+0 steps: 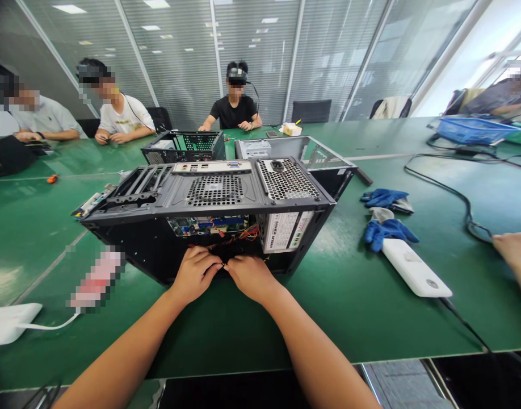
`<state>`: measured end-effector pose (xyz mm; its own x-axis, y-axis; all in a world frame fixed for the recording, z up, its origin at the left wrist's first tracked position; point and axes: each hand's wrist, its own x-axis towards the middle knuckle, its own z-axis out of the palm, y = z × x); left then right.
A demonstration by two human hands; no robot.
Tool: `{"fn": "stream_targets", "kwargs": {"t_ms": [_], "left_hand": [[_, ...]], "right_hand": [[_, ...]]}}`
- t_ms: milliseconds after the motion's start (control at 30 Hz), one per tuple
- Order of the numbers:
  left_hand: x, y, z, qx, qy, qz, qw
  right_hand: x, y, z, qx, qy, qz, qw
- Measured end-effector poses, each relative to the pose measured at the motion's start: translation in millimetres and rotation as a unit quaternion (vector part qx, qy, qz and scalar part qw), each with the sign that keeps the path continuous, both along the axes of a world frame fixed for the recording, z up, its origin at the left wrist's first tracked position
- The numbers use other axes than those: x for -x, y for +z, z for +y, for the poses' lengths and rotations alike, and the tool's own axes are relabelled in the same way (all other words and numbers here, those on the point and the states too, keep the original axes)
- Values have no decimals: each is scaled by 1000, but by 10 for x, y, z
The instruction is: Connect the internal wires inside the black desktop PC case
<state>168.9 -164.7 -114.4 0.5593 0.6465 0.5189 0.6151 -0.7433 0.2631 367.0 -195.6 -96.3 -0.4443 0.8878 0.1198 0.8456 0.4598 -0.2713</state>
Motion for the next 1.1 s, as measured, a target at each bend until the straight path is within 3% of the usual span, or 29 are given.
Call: {"fn": "stream_targets", "kwargs": {"t_ms": [433,1100], "left_hand": [[-24,49,-8,70,-1,15,997],[-22,76,-14,68,-12,63,996]], "right_hand": [[20,7,6,-23,0,-13,1000],[17,-41,14,-28,4,-24,999]]}}
